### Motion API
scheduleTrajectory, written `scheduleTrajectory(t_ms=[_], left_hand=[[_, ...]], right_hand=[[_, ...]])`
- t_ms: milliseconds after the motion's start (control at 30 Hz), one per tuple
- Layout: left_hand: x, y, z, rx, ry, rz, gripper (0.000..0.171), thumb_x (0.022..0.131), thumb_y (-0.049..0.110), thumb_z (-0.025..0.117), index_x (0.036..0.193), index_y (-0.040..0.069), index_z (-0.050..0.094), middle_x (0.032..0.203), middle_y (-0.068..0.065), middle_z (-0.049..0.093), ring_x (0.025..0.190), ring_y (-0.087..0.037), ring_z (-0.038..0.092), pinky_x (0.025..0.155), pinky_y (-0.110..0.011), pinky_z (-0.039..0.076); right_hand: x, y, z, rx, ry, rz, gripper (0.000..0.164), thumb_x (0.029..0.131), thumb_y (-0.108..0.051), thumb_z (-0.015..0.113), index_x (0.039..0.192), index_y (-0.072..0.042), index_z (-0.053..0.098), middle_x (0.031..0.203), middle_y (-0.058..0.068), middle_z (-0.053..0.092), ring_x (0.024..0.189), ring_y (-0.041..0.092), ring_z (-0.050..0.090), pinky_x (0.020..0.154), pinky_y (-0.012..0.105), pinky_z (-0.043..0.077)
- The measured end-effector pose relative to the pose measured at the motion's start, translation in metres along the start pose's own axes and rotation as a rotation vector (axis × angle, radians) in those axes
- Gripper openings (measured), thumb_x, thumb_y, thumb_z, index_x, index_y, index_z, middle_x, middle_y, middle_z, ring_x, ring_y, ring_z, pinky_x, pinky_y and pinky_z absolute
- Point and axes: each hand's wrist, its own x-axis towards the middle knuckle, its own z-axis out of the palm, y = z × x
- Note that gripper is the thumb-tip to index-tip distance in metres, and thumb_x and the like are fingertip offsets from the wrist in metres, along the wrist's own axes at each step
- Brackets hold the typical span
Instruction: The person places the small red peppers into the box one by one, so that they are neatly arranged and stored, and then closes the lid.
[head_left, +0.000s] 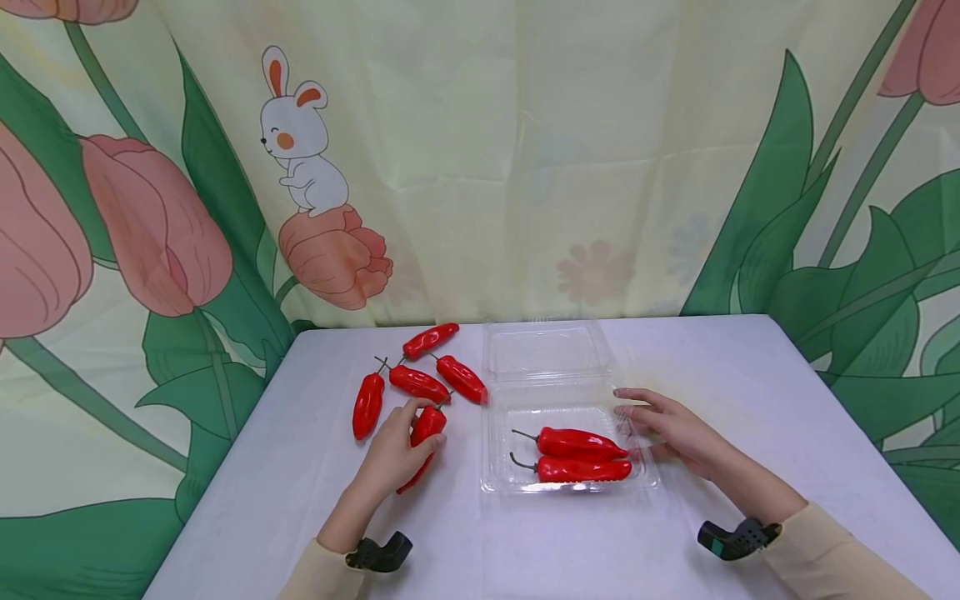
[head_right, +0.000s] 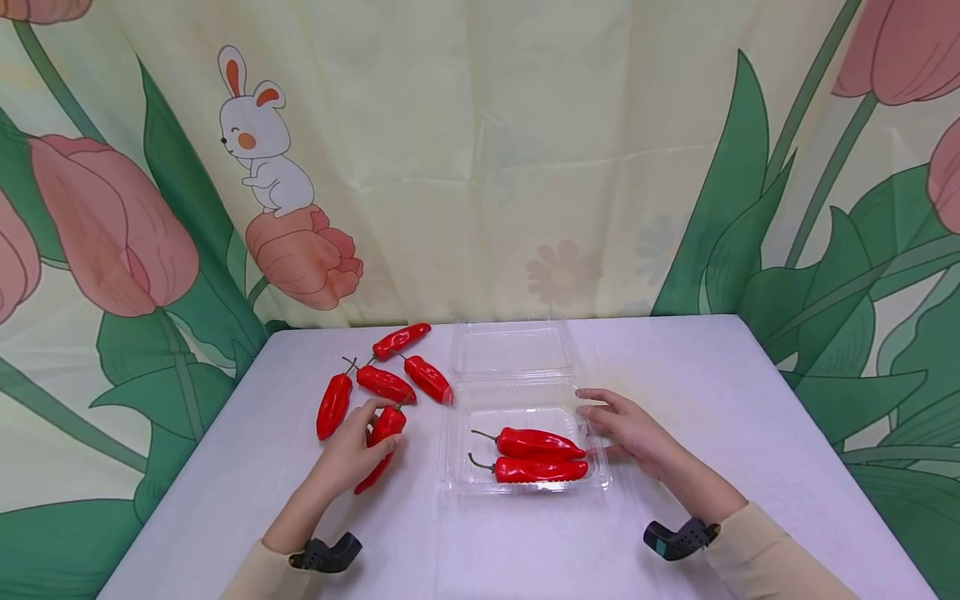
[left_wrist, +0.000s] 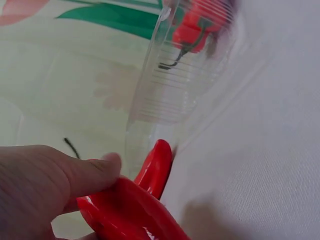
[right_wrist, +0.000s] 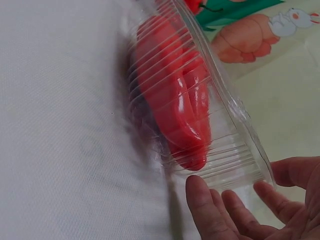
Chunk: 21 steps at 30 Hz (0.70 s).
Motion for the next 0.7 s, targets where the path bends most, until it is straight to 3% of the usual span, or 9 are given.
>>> scheduleTrajectory(t_ms=[167, 433, 700], left_hand=[[0.000, 0.004, -0.003, -0.041, 0.029, -0.006, 0.061, 0.080, 0.019, 0.087, 0.133, 0.011, 0.059, 0.117, -0.012, 0.065, 0.097, -0.024, 0.060, 0.073, -0.038, 0.062], [-0.001, 0.011, -0.010, -0.063, 0.018, -0.040, 0.060, 0.075, 0.014, 0.086, 0.128, 0.008, 0.059, 0.122, -0.013, 0.064, 0.110, -0.029, 0.062, 0.079, -0.047, 0.063], [0.003, 0.013, -0.017, -0.095, 0.027, -0.013, 0.061, 0.085, 0.023, 0.083, 0.140, 0.013, 0.058, 0.127, -0.012, 0.063, 0.106, -0.027, 0.061, 0.074, -0.038, 0.063]], right_hand=[[0.001, 0.000, 0.000, -0.001, 0.001, 0.001, 0.064, 0.107, -0.030, 0.053, 0.161, -0.006, 0.027, 0.160, 0.030, 0.032, 0.136, 0.047, 0.047, 0.091, 0.046, 0.061], [0.001, 0.001, 0.001, -0.001, 0.003, 0.001, 0.064, 0.108, -0.030, 0.052, 0.162, -0.007, 0.027, 0.161, 0.031, 0.031, 0.137, 0.048, 0.046, 0.091, 0.046, 0.061], [0.000, 0.000, 0.001, -0.008, 0.003, -0.001, 0.064, 0.107, -0.031, 0.053, 0.161, -0.007, 0.029, 0.160, 0.030, 0.032, 0.135, 0.045, 0.049, 0.091, 0.044, 0.061]])
